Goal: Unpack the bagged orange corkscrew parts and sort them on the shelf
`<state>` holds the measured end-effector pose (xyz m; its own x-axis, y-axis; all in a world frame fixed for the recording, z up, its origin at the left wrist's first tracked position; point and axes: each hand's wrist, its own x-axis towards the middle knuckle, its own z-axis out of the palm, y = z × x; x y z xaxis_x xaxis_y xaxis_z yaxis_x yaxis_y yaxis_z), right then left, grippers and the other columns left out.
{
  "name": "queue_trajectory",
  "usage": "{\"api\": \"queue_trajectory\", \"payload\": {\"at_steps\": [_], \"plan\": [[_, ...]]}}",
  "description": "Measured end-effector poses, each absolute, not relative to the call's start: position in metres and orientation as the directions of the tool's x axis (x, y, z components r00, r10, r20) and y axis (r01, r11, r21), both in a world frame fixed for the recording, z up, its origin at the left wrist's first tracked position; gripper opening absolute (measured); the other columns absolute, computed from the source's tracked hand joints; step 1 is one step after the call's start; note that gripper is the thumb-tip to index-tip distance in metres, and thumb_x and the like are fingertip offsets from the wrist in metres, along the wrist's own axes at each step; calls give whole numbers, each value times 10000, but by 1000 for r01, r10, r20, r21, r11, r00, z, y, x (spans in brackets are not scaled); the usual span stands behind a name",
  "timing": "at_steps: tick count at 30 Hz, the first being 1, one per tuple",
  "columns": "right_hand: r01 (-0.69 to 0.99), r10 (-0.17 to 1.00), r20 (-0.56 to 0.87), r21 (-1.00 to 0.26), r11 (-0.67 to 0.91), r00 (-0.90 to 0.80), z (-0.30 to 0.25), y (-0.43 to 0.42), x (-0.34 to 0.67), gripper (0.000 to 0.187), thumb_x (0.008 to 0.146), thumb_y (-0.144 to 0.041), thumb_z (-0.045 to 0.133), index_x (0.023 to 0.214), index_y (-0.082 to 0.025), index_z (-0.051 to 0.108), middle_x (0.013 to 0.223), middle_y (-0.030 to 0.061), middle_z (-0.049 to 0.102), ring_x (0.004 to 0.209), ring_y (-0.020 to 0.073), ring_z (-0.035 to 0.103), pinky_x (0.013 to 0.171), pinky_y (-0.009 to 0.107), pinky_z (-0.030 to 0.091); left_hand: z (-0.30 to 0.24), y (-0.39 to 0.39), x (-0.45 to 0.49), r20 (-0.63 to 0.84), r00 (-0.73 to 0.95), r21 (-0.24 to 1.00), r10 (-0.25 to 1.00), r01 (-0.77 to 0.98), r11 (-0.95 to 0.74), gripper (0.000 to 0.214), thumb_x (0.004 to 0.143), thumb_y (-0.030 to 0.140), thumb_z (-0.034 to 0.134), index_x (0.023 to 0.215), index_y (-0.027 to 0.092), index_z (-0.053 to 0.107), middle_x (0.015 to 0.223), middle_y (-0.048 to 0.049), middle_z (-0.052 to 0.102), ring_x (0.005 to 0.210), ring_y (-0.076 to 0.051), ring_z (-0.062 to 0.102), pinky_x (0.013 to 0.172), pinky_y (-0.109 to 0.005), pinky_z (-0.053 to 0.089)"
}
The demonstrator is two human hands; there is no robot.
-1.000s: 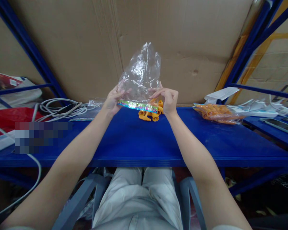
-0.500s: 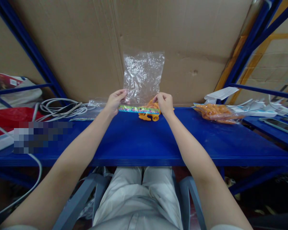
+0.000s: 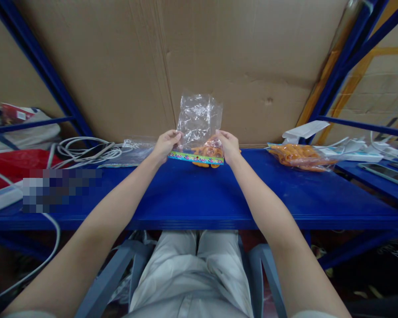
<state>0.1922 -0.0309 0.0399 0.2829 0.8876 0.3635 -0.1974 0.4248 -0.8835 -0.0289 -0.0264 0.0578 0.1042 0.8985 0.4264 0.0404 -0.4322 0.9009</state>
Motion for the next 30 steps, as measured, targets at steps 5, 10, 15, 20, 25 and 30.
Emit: {"api": "queue_trajectory", "payload": {"at_steps": [5, 10, 15, 20, 25, 30], "plan": [[-215, 880, 349, -878, 428, 322, 40, -30, 197, 279, 739, -284, 817, 685, -219, 551, 631, -55, 594, 592, 103, 579, 611, 236, 522, 57, -25, -30, 388, 88, 918, 918, 55, -393, 210, 896, 358, 666, 764, 215, 589, 511, 35, 600, 451, -124, 595, 541, -238, 486], [-189, 865, 340, -884, 428, 369, 39, -29, 196, 249, 777, -231, 756, 673, -220, 530, 611, -63, 561, 587, 115, 560, 619, 259, 513, 58, -27, -28, 349, 30, 937, 937, 25, -349, 184, 881, 246, 590, 705, 203, 555, 589, 13, 647, 428, -121, 589, 506, -252, 479], [-175, 858, 324, -891, 418, 399, 40, -31, 193, 251, 840, -144, 642, 658, -228, 491, 599, -66, 520, 567, 118, 516, 613, 252, 485, 59, -28, -27, 366, 35, 930, 930, -26, -365, 151, 827, 278, 581, 699, 204, 552, 590, 5, 653, 424, -122, 581, 469, -244, 450], [-67, 836, 428, -877, 476, 343, 38, -33, 188, 251, 873, -166, 610, 678, -237, 468, 632, -65, 520, 588, 125, 503, 624, 248, 463, 59, -25, -29, 350, 94, 937, 932, -24, -350, 382, 879, 582, 587, 866, 203, 635, 624, -36, 678, 498, -170, 640, 530, -294, 509], [-78, 833, 467, -857, 509, 297, 39, -34, 182, 264, 862, -179, 613, 676, -239, 436, 644, -66, 519, 604, 120, 513, 641, 245, 460, 58, -24, -25, 364, -7, 931, 932, 43, -363, 407, 934, 602, 560, 873, 205, 623, 512, 18, 599, 433, -133, 590, 474, -232, 448], [-168, 827, 431, -842, 512, 361, 43, -36, 179, 239, 837, -167, 567, 654, -231, 425, 638, -56, 546, 613, 115, 542, 657, 254, 482, 57, -26, -21, 407, -111, 914, 907, 55, -403, 387, 985, 523, 517, 833, 182, 618, 444, 49, 545, 340, -92, 487, 404, -180, 367]]}}
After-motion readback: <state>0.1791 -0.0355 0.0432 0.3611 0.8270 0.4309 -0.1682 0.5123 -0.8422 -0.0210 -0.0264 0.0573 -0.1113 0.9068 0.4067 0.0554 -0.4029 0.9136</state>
